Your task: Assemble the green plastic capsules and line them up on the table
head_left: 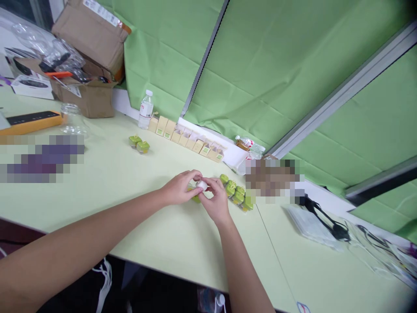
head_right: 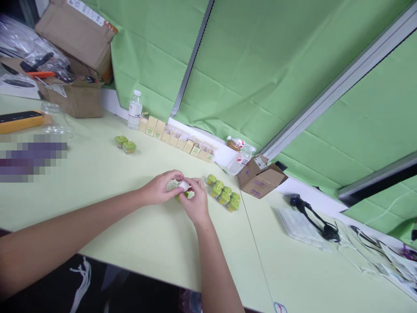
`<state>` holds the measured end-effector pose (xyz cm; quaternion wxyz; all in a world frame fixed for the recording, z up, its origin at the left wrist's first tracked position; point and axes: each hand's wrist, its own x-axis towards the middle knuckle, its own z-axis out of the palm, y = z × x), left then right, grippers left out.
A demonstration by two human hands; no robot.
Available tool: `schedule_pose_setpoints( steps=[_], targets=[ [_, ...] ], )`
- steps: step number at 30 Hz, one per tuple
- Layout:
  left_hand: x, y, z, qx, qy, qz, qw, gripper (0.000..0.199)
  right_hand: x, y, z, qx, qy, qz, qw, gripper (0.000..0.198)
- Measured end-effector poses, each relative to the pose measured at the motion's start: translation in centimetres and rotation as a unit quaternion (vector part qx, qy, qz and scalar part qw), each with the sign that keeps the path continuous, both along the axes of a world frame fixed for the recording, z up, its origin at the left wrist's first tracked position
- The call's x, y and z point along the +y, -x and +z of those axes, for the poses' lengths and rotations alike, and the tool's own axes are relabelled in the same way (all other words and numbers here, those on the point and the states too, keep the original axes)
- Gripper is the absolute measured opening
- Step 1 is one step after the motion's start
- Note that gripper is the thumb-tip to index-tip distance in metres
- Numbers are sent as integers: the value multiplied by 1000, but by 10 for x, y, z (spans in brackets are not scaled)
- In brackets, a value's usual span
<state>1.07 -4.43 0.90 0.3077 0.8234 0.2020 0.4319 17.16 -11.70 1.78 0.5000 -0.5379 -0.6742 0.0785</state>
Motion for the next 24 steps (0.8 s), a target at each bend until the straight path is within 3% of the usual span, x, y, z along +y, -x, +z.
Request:
schedule_pose_setpoints(
  steps=[7,12,24],
  targets=[
    [1,-3,1,-59,77,-22,995,36,-1,-1,2,10,0,21,1000,40],
    [1,-2,0,-71,72,-55,993,29,-3,0,5,1,2,21,1000,39],
    [3,-2,0,-42,81,-46,995,26,-1,4,1,87,34,31,995,31]
  ],
)
